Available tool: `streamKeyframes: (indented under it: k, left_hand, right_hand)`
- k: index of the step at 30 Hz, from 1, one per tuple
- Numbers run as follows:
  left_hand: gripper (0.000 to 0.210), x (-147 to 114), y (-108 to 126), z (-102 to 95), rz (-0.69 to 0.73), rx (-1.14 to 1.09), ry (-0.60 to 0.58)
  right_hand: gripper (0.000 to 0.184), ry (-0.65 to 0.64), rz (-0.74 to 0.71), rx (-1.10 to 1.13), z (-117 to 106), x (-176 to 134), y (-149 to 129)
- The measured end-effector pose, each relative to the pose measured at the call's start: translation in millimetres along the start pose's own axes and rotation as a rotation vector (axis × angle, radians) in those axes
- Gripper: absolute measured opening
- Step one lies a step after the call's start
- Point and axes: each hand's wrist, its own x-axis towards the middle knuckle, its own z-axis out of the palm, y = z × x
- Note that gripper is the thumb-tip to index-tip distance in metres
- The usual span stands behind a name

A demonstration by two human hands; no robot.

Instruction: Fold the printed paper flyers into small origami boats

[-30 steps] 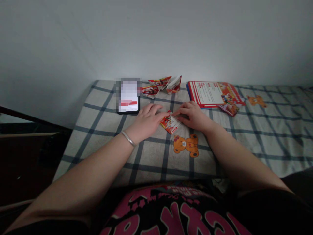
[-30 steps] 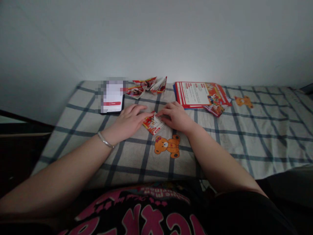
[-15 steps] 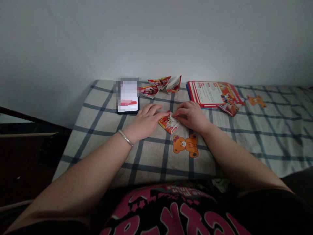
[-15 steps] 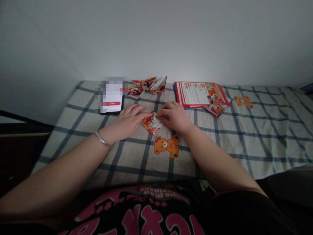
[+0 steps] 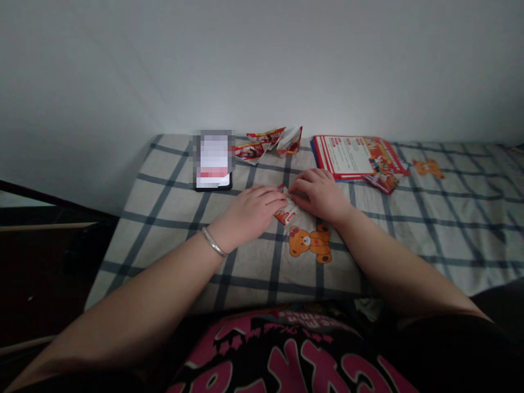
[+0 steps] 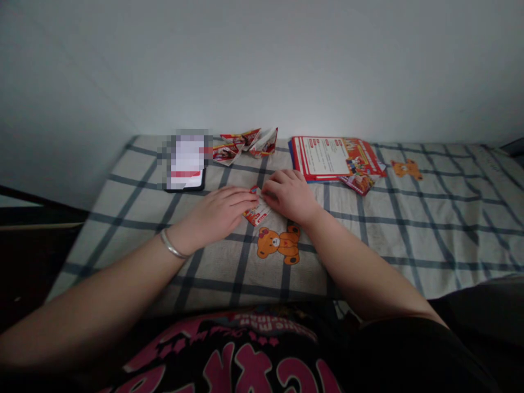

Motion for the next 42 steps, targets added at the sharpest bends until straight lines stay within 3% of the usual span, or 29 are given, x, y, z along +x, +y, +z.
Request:
streamKeyframes:
  k: [9, 17, 25, 31, 36, 42]
  left_hand:
    - [0.029, -1, -2, -9.2, -0.03, 0.049, -0.054]
    - [0.032, -5, 17, -20.5, -0.058, 0.158, -0.065]
    - [0.022, -2, 13, -28.8, -0.109, 0.278, -0.092]
    - [0.025, -1, 12, -17.9, -0.26, 0.21, -0.056]
    - [0.032, -2, 7, -2.1, -0.301, 0.15, 0.018]
    - [0.028, 0, -3, 8.9, -0.272, -0.012, 0.1]
  right_hand:
    - [0.022, -0.04, -0.135, 0.057, -1, -2, 3]
    - [0.024, -0.063, -0.103, 0.172, -3, -7, 9]
    - [0.019, -0.039, -0.111, 0.248, -2, -7, 11]
    - [0.014, -0.024, -0.067, 0.215, -3, -5, 8]
    - [0.03, 0.004, -0.005, 0.038, -3, -5, -2]
    - [0.023, 0.011, -0.021, 0.059, 1, 0, -11]
